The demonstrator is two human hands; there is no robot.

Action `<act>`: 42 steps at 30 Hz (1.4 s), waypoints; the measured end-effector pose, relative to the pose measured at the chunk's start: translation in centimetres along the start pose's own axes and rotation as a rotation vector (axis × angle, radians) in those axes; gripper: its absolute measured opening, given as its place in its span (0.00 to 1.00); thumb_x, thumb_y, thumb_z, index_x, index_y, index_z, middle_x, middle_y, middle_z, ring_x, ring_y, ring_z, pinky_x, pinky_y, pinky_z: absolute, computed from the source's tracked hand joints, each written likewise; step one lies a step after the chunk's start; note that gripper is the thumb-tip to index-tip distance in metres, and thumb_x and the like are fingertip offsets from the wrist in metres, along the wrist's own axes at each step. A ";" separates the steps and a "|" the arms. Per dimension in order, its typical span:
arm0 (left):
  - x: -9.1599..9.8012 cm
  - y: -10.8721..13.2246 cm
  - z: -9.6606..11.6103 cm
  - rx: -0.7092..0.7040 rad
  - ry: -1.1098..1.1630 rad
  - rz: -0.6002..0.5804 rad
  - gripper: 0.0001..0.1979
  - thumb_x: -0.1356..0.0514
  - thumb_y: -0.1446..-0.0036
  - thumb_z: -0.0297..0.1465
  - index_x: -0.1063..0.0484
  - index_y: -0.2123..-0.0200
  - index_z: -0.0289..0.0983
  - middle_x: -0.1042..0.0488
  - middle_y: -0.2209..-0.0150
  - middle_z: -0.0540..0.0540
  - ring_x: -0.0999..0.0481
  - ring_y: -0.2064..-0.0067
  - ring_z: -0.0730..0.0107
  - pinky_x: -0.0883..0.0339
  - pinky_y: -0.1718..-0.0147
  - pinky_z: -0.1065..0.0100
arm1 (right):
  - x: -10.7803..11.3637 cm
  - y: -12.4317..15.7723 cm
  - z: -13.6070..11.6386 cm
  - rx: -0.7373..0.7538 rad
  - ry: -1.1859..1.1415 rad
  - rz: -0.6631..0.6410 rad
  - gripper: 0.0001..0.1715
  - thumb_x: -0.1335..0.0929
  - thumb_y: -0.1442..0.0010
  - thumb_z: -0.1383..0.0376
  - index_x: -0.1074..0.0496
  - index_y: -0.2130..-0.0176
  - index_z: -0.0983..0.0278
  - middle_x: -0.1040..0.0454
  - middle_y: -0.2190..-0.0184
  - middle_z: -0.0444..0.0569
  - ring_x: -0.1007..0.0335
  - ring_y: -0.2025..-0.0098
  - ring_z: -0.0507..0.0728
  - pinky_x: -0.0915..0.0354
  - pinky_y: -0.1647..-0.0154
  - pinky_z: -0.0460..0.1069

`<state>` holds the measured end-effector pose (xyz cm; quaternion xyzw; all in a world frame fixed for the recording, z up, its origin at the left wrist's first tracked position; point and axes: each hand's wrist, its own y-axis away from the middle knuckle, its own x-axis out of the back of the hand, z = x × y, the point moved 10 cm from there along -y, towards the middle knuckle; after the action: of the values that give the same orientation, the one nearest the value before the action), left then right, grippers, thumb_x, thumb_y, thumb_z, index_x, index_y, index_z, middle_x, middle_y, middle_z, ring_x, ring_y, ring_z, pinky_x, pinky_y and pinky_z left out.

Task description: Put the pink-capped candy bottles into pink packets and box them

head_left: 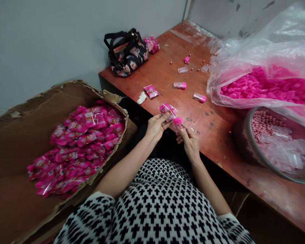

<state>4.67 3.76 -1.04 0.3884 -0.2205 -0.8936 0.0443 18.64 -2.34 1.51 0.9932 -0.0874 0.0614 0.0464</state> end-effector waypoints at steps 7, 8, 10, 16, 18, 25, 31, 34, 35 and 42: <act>1.3 0.0 -0.1 0.063 0.006 0.094 0.08 0.36 0.50 0.31 0.26 0.69 0.30 0.23 0.71 0.41 0.21 0.69 0.64 0.27 0.63 0.62 | 4.7 -1.0 -2.6 0.270 0.986 0.225 0.24 0.40 0.38 0.56 0.34 0.44 0.58 0.29 0.59 0.56 0.35 0.58 0.61 0.39 0.57 0.57; 1.3 0.0 -0.1 0.070 0.006 0.102 0.08 0.37 0.49 0.30 0.26 0.69 0.30 0.23 0.71 0.41 0.21 0.69 0.64 0.27 0.63 0.61 | 4.9 -1.5 -2.4 0.257 1.098 0.213 0.24 0.40 0.38 0.56 0.33 0.45 0.59 0.30 0.59 0.57 0.35 0.58 0.61 0.39 0.57 0.57; 1.3 0.2 -0.2 0.066 0.000 0.113 0.06 0.38 0.49 0.29 0.27 0.70 0.29 0.23 0.72 0.42 0.21 0.70 0.63 0.27 0.64 0.61 | 4.9 -2.3 -2.1 0.254 1.233 0.179 0.24 0.39 0.38 0.54 0.31 0.47 0.60 0.30 0.57 0.58 0.37 0.57 0.63 0.41 0.58 0.57; 1.3 0.3 -0.8 0.065 0.045 0.137 0.06 0.34 0.53 0.27 0.28 0.72 0.31 0.23 0.73 0.44 0.22 0.72 0.68 0.27 0.64 0.62 | 5.3 -3.5 -2.2 0.189 1.250 0.170 0.24 0.41 0.38 0.53 0.30 0.52 0.65 0.29 0.56 0.61 0.35 0.56 0.65 0.40 0.60 0.56; 1.4 0.4 -1.2 0.084 0.084 0.157 0.07 0.34 0.53 0.27 0.28 0.71 0.31 0.23 0.72 0.44 0.22 0.72 0.69 0.27 0.63 0.63 | 5.8 -3.6 -1.7 0.118 1.132 0.155 0.23 0.38 0.41 0.52 0.29 0.57 0.65 0.27 0.61 0.59 0.33 0.61 0.63 0.39 0.64 0.54; 1.1 0.3 -2.3 0.118 0.165 0.168 0.08 0.34 0.52 0.29 0.27 0.69 0.32 0.23 0.71 0.44 0.21 0.69 0.67 0.27 0.61 0.63 | 2.1 -0.9 -0.4 -0.045 0.096 -0.002 0.20 0.34 0.45 0.50 0.34 0.62 0.63 0.30 0.79 0.40 0.36 0.82 0.49 0.38 0.82 0.45; 0.4 0.3 -2.6 0.108 0.228 0.143 0.04 0.36 0.50 0.27 0.27 0.70 0.32 0.24 0.72 0.45 0.23 0.70 0.71 0.28 0.64 0.69 | -0.9 0.4 -0.5 -0.087 -0.091 -0.004 0.20 0.33 0.46 0.52 0.35 0.61 0.64 0.28 0.75 0.42 0.31 0.80 0.48 0.32 0.80 0.44; 0.0 0.6 -2.7 0.127 0.236 0.134 0.06 0.36 0.50 0.28 0.27 0.68 0.32 0.23 0.70 0.44 0.23 0.69 0.71 0.28 0.65 0.68 | -1.1 0.2 -0.1 -0.098 -0.090 0.018 0.20 0.33 0.46 0.52 0.36 0.62 0.64 0.28 0.76 0.41 0.31 0.80 0.48 0.32 0.81 0.43; -0.2 0.6 -2.8 0.129 0.234 0.126 0.06 0.35 0.50 0.28 0.27 0.68 0.31 0.23 0.70 0.44 0.23 0.69 0.71 0.28 0.65 0.68 | -1.1 0.1 -0.1 -0.095 -0.092 0.025 0.20 0.33 0.46 0.52 0.36 0.62 0.64 0.28 0.76 0.41 0.31 0.81 0.48 0.32 0.81 0.44; -1.1 0.6 -2.0 0.063 0.101 0.022 0.10 0.32 0.56 0.30 0.28 0.71 0.31 0.26 0.76 0.48 0.27 0.76 0.75 0.32 0.73 0.72 | -1.8 -0.2 -0.1 -0.089 -0.164 0.006 0.19 0.32 0.47 0.52 0.35 0.63 0.64 0.28 0.78 0.40 0.31 0.80 0.48 0.32 0.81 0.43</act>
<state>6.82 2.73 -1.24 0.4318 -0.2502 -0.8650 0.0530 16.92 -1.83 1.36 0.9915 -0.0967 -0.0241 0.0831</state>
